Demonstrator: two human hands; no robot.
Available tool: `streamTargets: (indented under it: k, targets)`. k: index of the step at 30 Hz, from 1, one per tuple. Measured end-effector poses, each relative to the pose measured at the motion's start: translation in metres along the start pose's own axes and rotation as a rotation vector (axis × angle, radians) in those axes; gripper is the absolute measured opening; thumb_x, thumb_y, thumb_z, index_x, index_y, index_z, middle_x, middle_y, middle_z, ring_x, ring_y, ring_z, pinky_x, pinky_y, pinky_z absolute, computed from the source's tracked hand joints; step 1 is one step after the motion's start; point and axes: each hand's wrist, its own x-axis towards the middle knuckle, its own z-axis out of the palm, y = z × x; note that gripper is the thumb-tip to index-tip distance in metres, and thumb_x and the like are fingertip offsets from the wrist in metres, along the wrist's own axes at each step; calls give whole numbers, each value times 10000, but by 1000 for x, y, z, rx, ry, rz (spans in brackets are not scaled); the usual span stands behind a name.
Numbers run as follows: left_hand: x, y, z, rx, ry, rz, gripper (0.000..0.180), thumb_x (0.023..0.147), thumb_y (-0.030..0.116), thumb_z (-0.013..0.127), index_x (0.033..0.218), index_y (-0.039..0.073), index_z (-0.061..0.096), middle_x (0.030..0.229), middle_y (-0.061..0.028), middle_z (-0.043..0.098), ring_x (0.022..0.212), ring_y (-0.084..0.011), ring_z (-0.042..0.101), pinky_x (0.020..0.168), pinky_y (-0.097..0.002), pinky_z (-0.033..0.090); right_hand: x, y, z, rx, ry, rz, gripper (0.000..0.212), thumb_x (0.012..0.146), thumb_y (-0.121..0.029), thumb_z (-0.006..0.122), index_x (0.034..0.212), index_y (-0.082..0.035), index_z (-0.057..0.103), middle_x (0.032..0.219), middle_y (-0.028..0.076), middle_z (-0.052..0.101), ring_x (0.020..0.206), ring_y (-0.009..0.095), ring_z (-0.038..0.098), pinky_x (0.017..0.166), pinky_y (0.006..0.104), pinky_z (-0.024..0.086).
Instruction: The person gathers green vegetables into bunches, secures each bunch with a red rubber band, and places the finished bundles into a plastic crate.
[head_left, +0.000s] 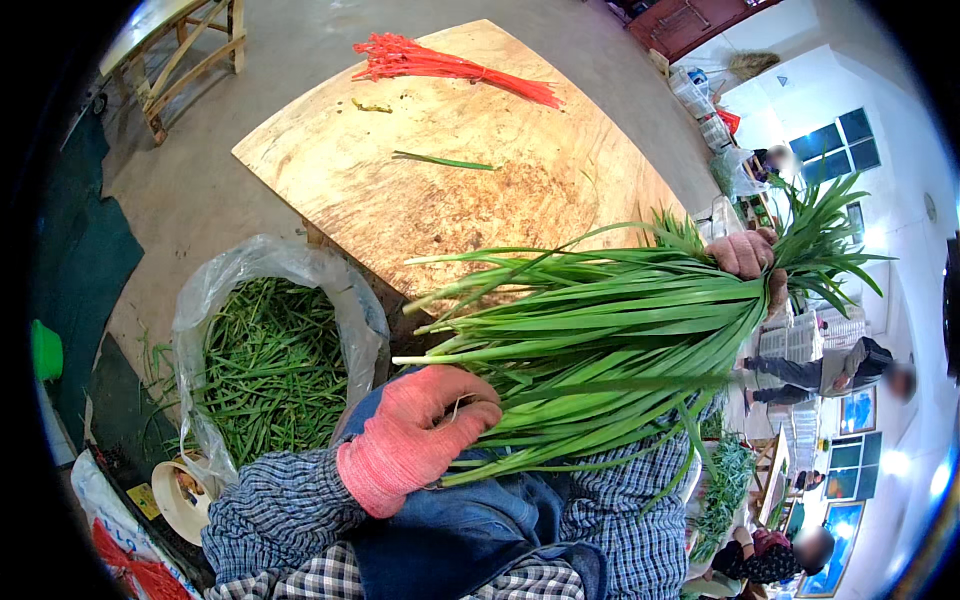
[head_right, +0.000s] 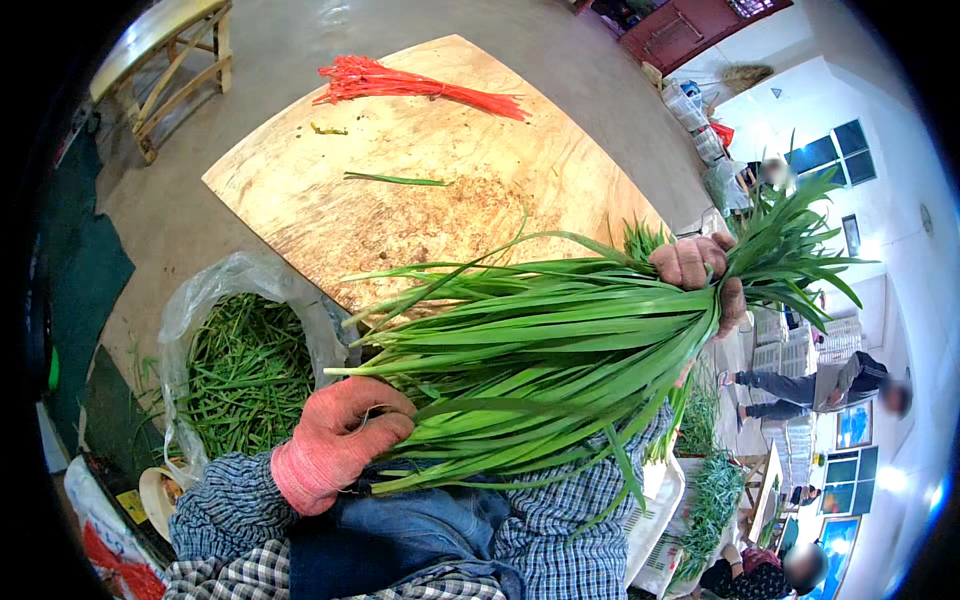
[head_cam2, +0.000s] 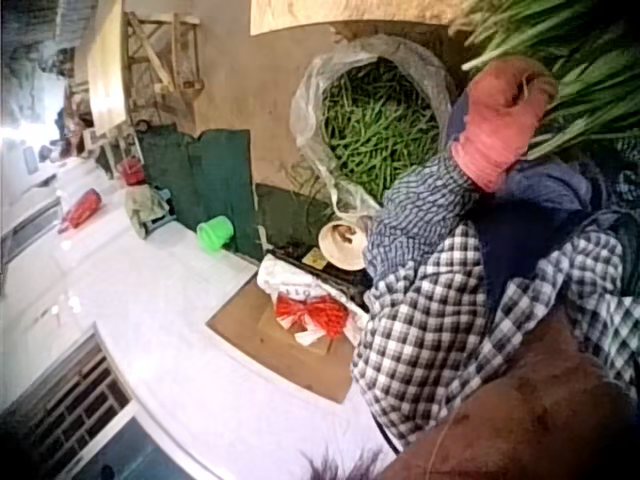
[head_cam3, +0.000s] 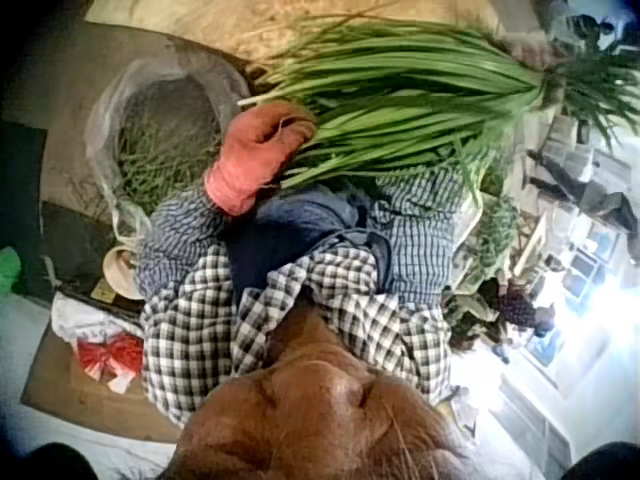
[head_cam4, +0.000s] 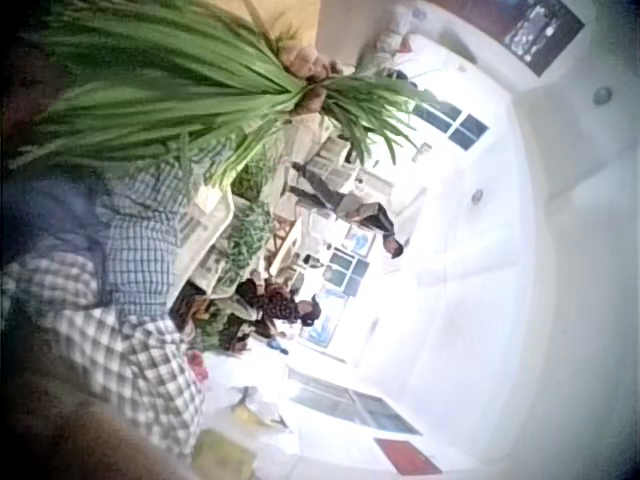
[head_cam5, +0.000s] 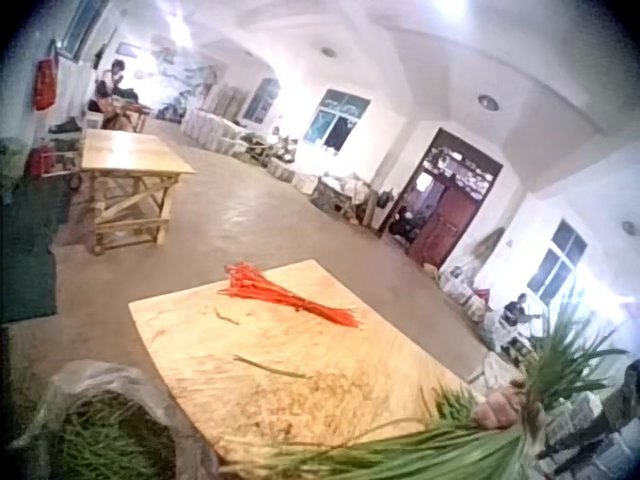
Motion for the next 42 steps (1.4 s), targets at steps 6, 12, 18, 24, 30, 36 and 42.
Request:
streamTargets:
  k: [6, 12, 18, 24, 30, 36, 42]
  targets:
    - [-2, 0, -5, -554, 75, -327, 145, 813, 93, 619, 927, 2, 624, 841, -50, 621, 802, -109, 558, 710, -231, 440, -3, 10, -7, 64, 62, 38, 384, 792, -156, 629, 1109, 8, 484, 655, -82, 340, 558, 58, 314, 565, 240, 269]
    - [-20, -19, -37, -925, -110, -24, 139, 748, 69, 622, 733, -55, 561, 752, -172, 594, 760, -296, 599, 729, -396, 484, -18, 4, -5, 13, 193, 7, 201, 784, -175, 634, 844, -103, 456, 660, -76, 323, 603, 77, 302, 584, 245, 272]
    - [-62, -63, -118, 645, -162, -95, 180, 718, 143, 633, 844, 14, 637, 764, -150, 607, 744, -323, 602, 655, -392, 485, -12, 1, 6, 67, 35, 168, 243, 788, -207, 655, 758, -145, 423, 653, -78, 354, 628, 86, 305, 618, 228, 304]
    - [-13, 5, -57, 712, -71, 321, 286, 714, 114, 684, 991, 68, 631, 878, -117, 608, 767, -283, 589, 655, -373, 473, -15, 0, -15, 55, 74, 75, 245, 786, -153, 652, 942, -54, 490, 703, -72, 388, 600, 61, 335, 608, 234, 313]
    - [34, 0, 1, 607, 233, 623, 294, 653, 77, 701, 935, 83, 616, 868, -70, 563, 767, -261, 555, 655, -364, 466, -7, 1, 2, 53, 91, 11, 404, 777, -130, 665, 1101, 24, 480, 729, -70, 406, 585, 55, 356, 591, 232, 311]
    - [31, -17, -6, 115, -32, 526, 173, 694, 1, 661, 858, 28, 613, 922, -122, 593, 857, -267, 575, 746, -349, 468, -11, -4, -2, 105, 18, -21, 427, 790, -137, 645, 1143, 30, 474, 749, -68, 418, 584, 43, 370, 587, 229, 318]
    - [26, -12, -13, 454, 197, 520, 376, 667, 91, 719, 1031, 43, 633, 969, -128, 586, 850, -267, 574, 736, -351, 471, -10, 11, -5, 135, -8, 19, 438, 798, -161, 638, 1148, 41, 470, 741, -63, 427, 584, 45, 378, 609, 234, 323]
